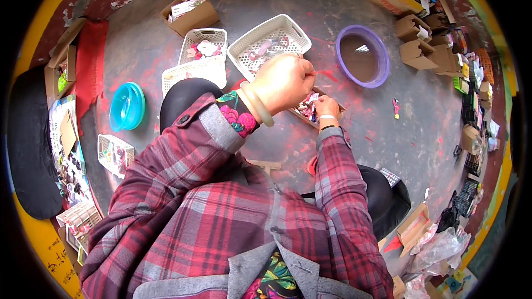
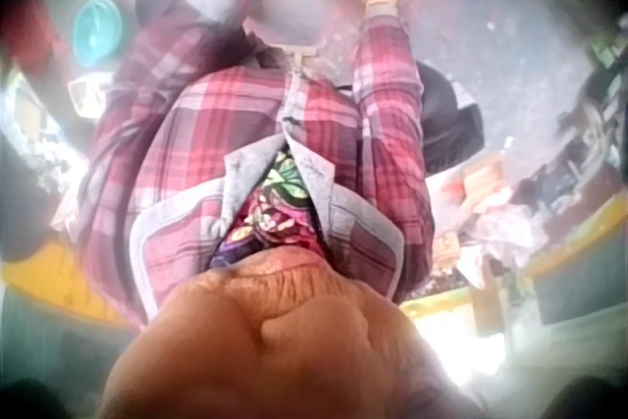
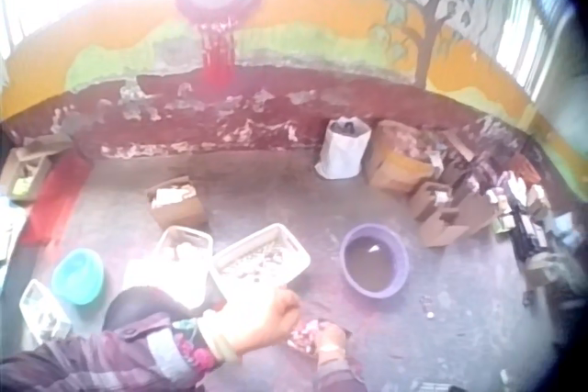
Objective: The person sits on the floor and repeatedly picks small items from a white basket, places them into clear plastic bags, and puts the bags into a cardboard box. The person handles the items one by one, manipulating the bags to fit the contents.
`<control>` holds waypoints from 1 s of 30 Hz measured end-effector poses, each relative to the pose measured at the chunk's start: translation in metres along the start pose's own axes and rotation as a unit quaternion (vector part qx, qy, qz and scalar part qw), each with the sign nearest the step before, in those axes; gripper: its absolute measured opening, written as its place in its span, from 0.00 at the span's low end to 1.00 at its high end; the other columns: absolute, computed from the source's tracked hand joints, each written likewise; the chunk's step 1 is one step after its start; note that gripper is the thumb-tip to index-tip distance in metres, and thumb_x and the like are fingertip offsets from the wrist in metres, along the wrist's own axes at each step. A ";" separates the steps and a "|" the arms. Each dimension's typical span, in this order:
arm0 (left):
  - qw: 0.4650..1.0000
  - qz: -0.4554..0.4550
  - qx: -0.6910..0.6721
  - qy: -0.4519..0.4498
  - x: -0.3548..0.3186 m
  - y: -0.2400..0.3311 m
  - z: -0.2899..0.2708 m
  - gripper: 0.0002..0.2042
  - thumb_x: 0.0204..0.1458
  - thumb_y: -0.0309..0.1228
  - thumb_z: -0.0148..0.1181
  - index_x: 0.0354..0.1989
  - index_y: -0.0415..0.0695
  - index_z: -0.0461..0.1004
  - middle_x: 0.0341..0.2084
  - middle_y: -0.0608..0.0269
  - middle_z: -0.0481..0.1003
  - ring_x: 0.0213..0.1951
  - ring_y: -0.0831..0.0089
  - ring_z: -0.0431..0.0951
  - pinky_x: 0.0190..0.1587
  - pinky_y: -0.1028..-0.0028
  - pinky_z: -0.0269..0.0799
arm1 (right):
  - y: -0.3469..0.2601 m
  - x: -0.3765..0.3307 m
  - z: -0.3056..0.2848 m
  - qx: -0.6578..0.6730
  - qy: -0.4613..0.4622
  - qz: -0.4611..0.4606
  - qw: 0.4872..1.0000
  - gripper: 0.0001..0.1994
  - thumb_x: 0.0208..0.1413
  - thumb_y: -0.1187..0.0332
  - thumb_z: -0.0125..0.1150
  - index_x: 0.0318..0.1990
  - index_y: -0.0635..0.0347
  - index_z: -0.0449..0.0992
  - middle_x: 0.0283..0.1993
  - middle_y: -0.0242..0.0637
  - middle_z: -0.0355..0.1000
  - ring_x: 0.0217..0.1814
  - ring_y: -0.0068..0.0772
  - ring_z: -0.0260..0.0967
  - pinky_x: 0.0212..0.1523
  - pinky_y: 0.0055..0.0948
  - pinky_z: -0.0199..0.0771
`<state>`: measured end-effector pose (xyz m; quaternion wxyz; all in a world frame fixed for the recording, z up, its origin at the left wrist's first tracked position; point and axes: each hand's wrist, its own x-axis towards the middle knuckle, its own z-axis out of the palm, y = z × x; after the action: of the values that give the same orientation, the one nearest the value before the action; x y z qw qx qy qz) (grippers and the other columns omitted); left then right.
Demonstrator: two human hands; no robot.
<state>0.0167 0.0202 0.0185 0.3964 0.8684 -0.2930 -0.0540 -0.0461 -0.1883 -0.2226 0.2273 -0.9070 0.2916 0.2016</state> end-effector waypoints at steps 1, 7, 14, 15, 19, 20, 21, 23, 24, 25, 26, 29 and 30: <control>1.000 -0.003 0.002 -0.005 0.000 0.001 0.000 0.10 0.45 0.33 0.56 0.26 0.38 0.77 0.22 0.49 0.74 0.28 0.53 0.75 0.34 0.63 0.70 | 0.004 -0.001 0.000 0.008 0.033 -0.024 0.999 0.12 0.46 0.62 0.58 0.38 0.56 0.76 0.33 0.43 0.75 0.39 0.42 0.73 0.38 0.37 0.72; 1.000 -0.019 0.011 -0.006 0.000 0.002 0.000 0.10 0.44 0.32 0.55 0.27 0.38 0.77 0.23 0.48 0.74 0.29 0.54 0.75 0.34 0.62 0.70 | -0.006 -0.031 -0.057 0.565 -0.233 0.008 0.792 0.07 0.54 0.72 0.52 0.38 0.64 0.69 0.30 0.41 0.73 0.32 0.32 0.74 0.29 0.25 0.77; 1.000 0.019 0.024 0.001 0.004 0.003 0.007 0.09 0.42 0.31 0.55 0.24 0.37 0.77 0.20 0.46 0.73 0.26 0.53 0.75 0.33 0.63 0.70 | -0.027 -0.092 -0.185 0.616 -0.255 -0.158 0.728 0.11 0.53 0.72 0.54 0.43 0.66 0.70 0.32 0.38 0.72 0.31 0.28 0.72 0.31 0.23 0.75; 1.000 0.002 0.019 -0.005 0.004 0.004 0.008 0.09 0.41 0.31 0.55 0.25 0.37 0.77 0.20 0.46 0.73 0.26 0.54 0.75 0.32 0.64 0.70 | -0.033 -0.107 -0.198 0.614 -0.240 -0.154 0.736 0.10 0.53 0.72 0.54 0.43 0.66 0.70 0.31 0.36 0.72 0.29 0.26 0.70 0.30 0.21 0.72; 0.998 -0.012 -0.039 -0.039 0.002 0.002 0.012 0.09 0.41 0.29 0.54 0.26 0.37 0.77 0.20 0.47 0.74 0.26 0.57 0.76 0.34 0.65 0.71 | -0.049 -0.147 -0.221 0.547 -0.177 -0.185 0.797 0.08 0.52 0.72 0.57 0.39 0.64 0.72 0.30 0.33 0.72 0.28 0.20 0.68 0.27 0.17 0.67; 0.998 -0.009 -0.037 -0.042 0.001 0.002 0.014 0.09 0.41 0.30 0.54 0.26 0.37 0.77 0.21 0.47 0.74 0.27 0.56 0.76 0.34 0.65 0.71 | -0.053 -0.150 -0.223 0.523 -0.151 -0.203 0.814 0.08 0.51 0.71 0.58 0.38 0.64 0.72 0.29 0.33 0.72 0.27 0.19 0.68 0.27 0.17 0.67; 0.998 -0.007 -0.034 -0.046 0.001 0.002 0.015 0.09 0.41 0.30 0.54 0.26 0.38 0.77 0.21 0.47 0.74 0.27 0.56 0.76 0.34 0.65 0.71 | -0.055 -0.152 -0.224 0.499 -0.125 -0.220 0.829 0.08 0.51 0.71 0.58 0.38 0.64 0.72 0.29 0.32 0.72 0.26 0.18 0.67 0.26 0.17 0.67; 0.998 -0.020 -0.021 -0.058 0.002 0.006 0.016 0.09 0.41 0.31 0.55 0.26 0.38 0.77 0.21 0.47 0.75 0.27 0.55 0.76 0.34 0.64 0.71 | -0.070 -0.162 -0.231 0.468 -0.087 -0.235 0.848 0.07 0.50 0.71 0.60 0.35 0.64 0.72 0.26 0.29 0.72 0.24 0.15 0.66 0.24 0.14 0.65; 0.998 -0.018 -0.020 -0.061 0.002 0.007 0.016 0.09 0.41 0.31 0.55 0.26 0.38 0.77 0.21 0.47 0.75 0.27 0.55 0.76 0.34 0.64 0.71 | -0.071 -0.160 -0.227 0.457 -0.090 -0.239 0.852 0.06 0.50 0.71 0.59 0.34 0.63 0.72 0.26 0.30 0.72 0.23 0.15 0.66 0.24 0.14 0.64; 0.998 -0.016 -0.019 -0.065 0.001 0.008 0.017 0.09 0.41 0.31 0.55 0.26 0.38 0.77 0.21 0.47 0.75 0.27 0.55 0.76 0.34 0.64 0.71 | -0.071 -0.157 -0.223 0.447 -0.094 -0.243 0.855 0.06 0.50 0.72 0.59 0.34 0.63 0.72 0.26 0.30 0.72 0.23 0.15 0.66 0.23 0.14 0.64; 0.997 -0.014 -0.019 -0.067 0.002 0.009 0.018 0.09 0.41 0.31 0.55 0.26 0.38 0.77 0.21 0.47 0.75 0.27 0.55 0.76 0.34 0.63 0.71 | -0.071 -0.156 -0.220 0.436 -0.096 -0.248 0.860 0.05 0.50 0.72 0.58 0.33 0.63 0.73 0.26 0.30 0.72 0.23 0.15 0.66 0.22 0.14 0.64; 0.997 0.018 -0.005 -0.078 0.004 0.014 0.021 0.09 0.41 0.30 0.55 0.26 0.38 0.77 0.22 0.48 0.74 0.28 0.54 0.76 0.34 0.63 0.71 | -0.079 -0.161 -0.219 0.395 -0.062 -0.219 0.890 0.04 0.49 0.72 0.58 0.31 0.63 0.74 0.23 0.28 0.70 0.21 0.14 0.65 0.21 0.14 0.63; 0.997 0.037 -0.001 -0.070 0.004 0.013 0.023 0.08 0.41 0.30 0.56 0.26 0.38 0.77 0.22 0.48 0.74 0.28 0.54 0.76 0.34 0.63 0.71 | -0.080 -0.159 -0.218 0.384 -0.052 -0.212 0.897 0.04 0.49 0.72 0.58 0.31 0.63 0.74 0.22 0.28 0.70 0.21 0.14 0.65 0.21 0.14 0.63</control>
<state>0.0060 -0.0042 0.0127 0.3779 0.8505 -0.3521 -0.0998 -0.0649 -0.1759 0.0583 0.6102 -0.7777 0.1352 0.0684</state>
